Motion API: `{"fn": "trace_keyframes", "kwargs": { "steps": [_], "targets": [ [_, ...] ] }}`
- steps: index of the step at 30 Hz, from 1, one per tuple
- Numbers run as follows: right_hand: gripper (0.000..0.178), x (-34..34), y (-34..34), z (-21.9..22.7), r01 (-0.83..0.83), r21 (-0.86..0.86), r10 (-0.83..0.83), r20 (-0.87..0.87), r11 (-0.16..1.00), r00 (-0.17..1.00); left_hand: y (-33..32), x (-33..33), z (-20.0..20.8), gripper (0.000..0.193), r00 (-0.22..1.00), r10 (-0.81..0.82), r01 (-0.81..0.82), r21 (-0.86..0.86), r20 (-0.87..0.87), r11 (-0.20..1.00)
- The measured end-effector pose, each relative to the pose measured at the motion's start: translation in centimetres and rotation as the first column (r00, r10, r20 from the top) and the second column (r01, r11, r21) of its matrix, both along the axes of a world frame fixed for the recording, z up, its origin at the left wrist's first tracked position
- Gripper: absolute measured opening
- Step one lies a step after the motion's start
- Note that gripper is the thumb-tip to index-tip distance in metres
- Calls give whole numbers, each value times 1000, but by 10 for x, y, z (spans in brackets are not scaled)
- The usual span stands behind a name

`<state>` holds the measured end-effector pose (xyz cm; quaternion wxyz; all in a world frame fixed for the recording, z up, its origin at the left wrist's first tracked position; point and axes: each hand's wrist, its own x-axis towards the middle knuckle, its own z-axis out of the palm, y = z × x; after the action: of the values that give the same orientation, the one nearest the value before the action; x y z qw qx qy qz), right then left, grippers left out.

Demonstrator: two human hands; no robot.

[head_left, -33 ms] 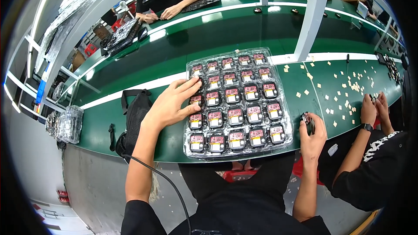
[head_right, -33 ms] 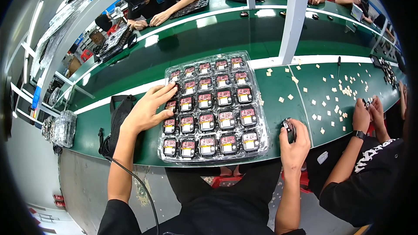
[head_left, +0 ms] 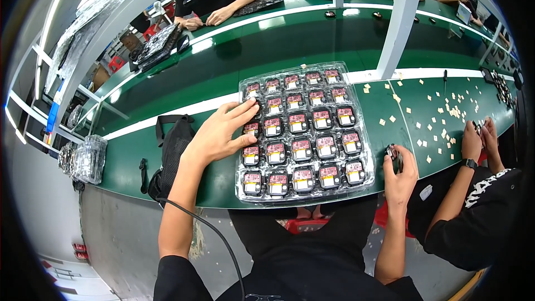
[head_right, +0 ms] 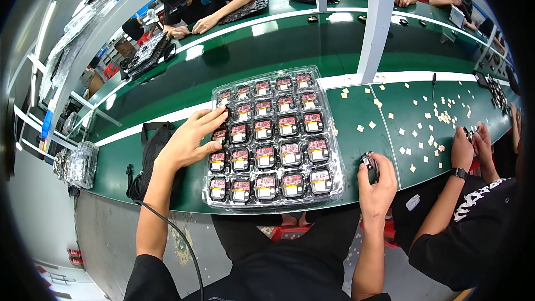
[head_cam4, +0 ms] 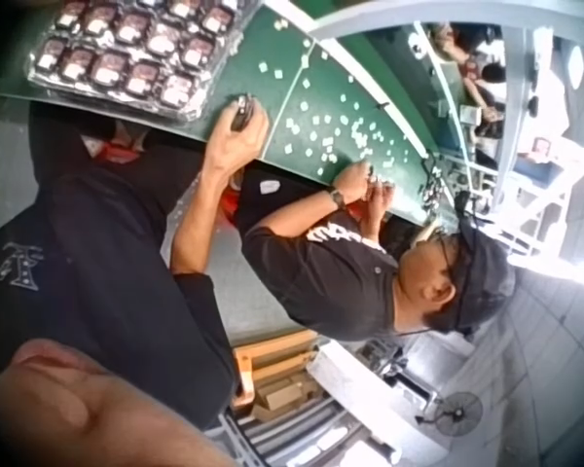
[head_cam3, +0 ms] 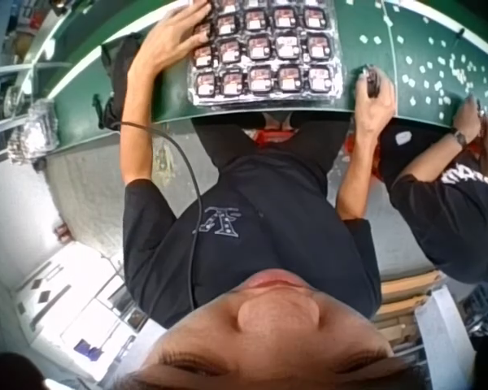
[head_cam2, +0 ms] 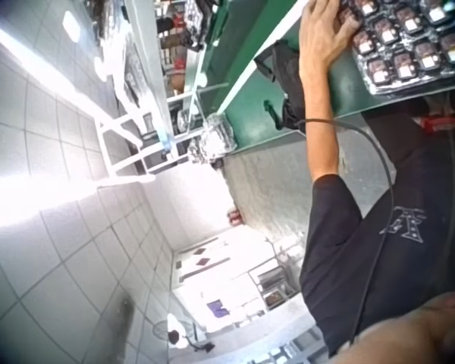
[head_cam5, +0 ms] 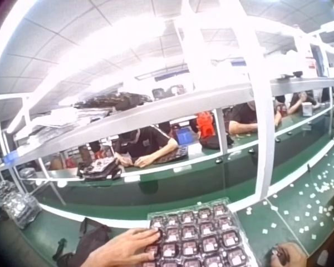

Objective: The recorder is assembling small electronic components, specifically smartwatches, at a production line station.

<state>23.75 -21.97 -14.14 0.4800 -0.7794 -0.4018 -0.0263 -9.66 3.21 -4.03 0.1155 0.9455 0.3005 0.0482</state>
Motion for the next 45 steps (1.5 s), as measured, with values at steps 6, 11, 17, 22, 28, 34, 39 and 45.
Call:
{"fn": "trace_keyframes", "kwargs": {
  "steps": [6, 11, 17, 22, 28, 34, 39, 45],
  "targets": [
    [26, 0, -1, 2, 7, -6, -7, -25, 1000, 1000, 15, -10, -20, 75, 992, -42, 56, -125, 117, 991],
    [33, 10, -14, -4, 33, 123, 3, -278, 992, 961, 6, -6, -22, 78, 935, 93, -35, -172, 343, 984],
    [49, -19, -30, 35, -204, 368, 272, -143, 907, 952, -38, 17, -4, 55, 772, 178, -198, -34, 611, 980],
    [63, -52, -26, 68, -608, 346, 591, 167, 715, 789, -115, 42, 1, 52, 650, 181, 131, -343, 738, 930],
    [60, -71, -14, 78, -810, 312, 778, 255, 496, 574, -181, 59, -6, 67, 637, 504, 614, -779, 583, 125],
    [59, -74, -13, 77, -797, 336, 810, 141, 502, 569, -198, 61, -24, 91, 494, 677, 716, -697, 545, 39],
    [48, -87, -27, 70, -626, 514, 810, -377, 586, 449, -207, 68, -37, 65, 462, -12, 166, -73, 887, 984],
    [41, -113, -28, 58, -533, 637, 806, -568, 557, 163, -213, 72, -45, 53, 512, -111, -52, 160, 852, 986]
  ]
}}
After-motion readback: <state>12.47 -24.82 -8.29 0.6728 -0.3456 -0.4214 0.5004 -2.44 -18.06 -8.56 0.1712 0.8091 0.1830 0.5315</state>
